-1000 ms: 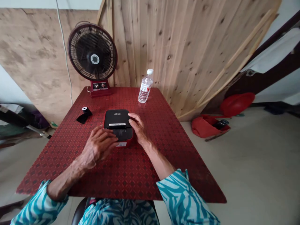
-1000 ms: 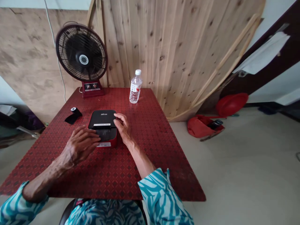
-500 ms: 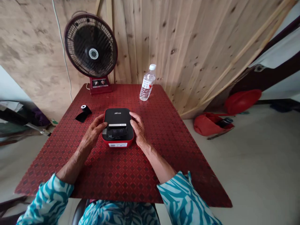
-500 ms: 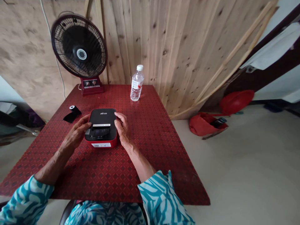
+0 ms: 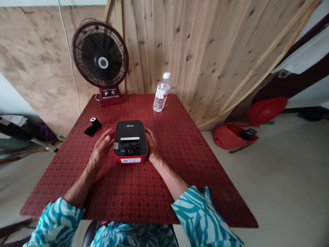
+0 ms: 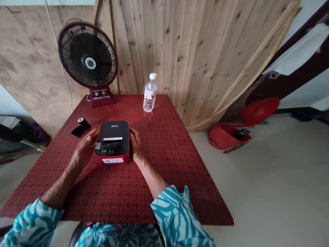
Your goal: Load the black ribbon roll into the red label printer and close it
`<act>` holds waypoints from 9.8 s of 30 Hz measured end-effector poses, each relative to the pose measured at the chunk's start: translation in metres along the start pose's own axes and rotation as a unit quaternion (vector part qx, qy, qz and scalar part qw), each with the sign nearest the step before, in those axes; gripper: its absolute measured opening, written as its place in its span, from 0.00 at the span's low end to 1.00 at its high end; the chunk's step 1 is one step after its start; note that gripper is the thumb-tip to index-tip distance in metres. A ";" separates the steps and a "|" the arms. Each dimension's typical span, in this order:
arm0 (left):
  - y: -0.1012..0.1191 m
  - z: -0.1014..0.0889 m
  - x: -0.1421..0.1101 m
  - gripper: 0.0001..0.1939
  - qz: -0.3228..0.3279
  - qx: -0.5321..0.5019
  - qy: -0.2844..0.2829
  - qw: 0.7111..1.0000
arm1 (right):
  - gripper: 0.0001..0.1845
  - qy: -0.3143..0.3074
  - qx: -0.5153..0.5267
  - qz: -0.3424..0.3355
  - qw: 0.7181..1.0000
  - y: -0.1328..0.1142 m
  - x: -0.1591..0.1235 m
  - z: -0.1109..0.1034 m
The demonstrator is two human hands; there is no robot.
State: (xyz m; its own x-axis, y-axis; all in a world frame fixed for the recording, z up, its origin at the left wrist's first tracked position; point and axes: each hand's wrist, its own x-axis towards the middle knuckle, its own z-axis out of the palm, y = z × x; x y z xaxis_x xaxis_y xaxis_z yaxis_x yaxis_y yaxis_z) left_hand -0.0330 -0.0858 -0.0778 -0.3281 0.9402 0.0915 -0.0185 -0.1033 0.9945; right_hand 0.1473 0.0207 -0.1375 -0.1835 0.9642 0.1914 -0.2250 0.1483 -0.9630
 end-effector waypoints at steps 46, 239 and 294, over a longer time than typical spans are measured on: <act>0.023 0.010 0.004 0.31 -0.166 -0.184 -0.065 0.967 | 0.18 0.031 0.045 0.024 0.998 -0.001 0.000 0.000; 0.081 0.044 -0.022 0.12 0.323 0.570 -0.204 0.728 | 0.16 0.004 0.026 -0.018 0.999 -0.007 0.002 0.001; 0.031 0.022 0.011 0.31 -0.072 -0.036 0.023 0.996 | 0.17 -0.038 -0.001 -0.032 0.999 -0.032 0.006 -0.003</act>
State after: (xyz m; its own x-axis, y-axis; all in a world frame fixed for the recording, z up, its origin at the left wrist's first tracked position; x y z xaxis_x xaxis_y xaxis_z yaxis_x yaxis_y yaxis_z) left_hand -0.0162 -0.0719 -0.0453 -0.3599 0.9313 -0.0558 -0.1361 0.0068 0.9907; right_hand 0.1561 0.0223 -0.1056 -0.2402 0.9336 0.2660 -0.2366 0.2095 -0.9488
